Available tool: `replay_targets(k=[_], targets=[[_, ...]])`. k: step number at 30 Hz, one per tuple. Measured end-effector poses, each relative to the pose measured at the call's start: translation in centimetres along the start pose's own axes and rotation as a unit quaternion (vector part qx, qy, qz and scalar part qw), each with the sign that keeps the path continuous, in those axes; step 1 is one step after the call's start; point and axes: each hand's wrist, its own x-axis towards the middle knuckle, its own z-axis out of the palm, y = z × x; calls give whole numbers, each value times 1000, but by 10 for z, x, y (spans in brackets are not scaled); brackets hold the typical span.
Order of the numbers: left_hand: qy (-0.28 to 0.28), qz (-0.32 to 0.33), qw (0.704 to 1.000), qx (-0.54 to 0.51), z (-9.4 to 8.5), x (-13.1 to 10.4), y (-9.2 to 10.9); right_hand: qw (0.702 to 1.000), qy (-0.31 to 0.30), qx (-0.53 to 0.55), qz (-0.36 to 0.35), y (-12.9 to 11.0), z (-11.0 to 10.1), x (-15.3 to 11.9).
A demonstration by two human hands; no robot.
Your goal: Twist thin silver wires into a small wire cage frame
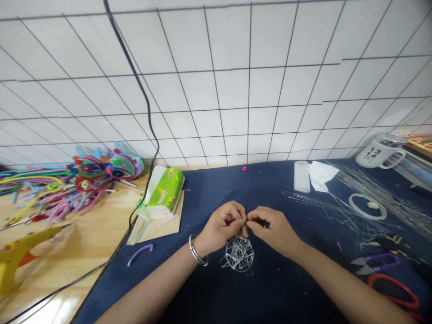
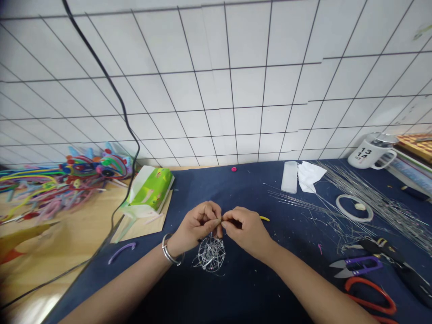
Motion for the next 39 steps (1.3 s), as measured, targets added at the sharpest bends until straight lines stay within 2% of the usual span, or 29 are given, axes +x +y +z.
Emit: replay_targets(k=[12, 22, 27, 31, 33, 36, 39], targets=[[-13, -10, 999, -31, -1, -1, -3, 1000, 23, 10, 4, 0, 4, -2], [54, -34, 998, -6, -11, 5, -6, 999, 22, 37, 15, 6, 6, -3], [20, -42, 999, 12, -13, 5, -9, 995, 12, 80, 59, 9, 5, -2], [2, -52, 996, 66, -19, 5, -12, 981, 1, 149, 123, 17, 7, 0], [-11, -47, 991, 128, -22, 7, -12, 969, 2, 197, 147, 23, 9, 1], [-26, -6, 968, 250, -26, 9, -11, 949, -2, 265, 169, 30, 12, 2], [-45, 25, 952, 303, -26, 9, -12, 940, -8, 291, 176, 33, 15, 2]])
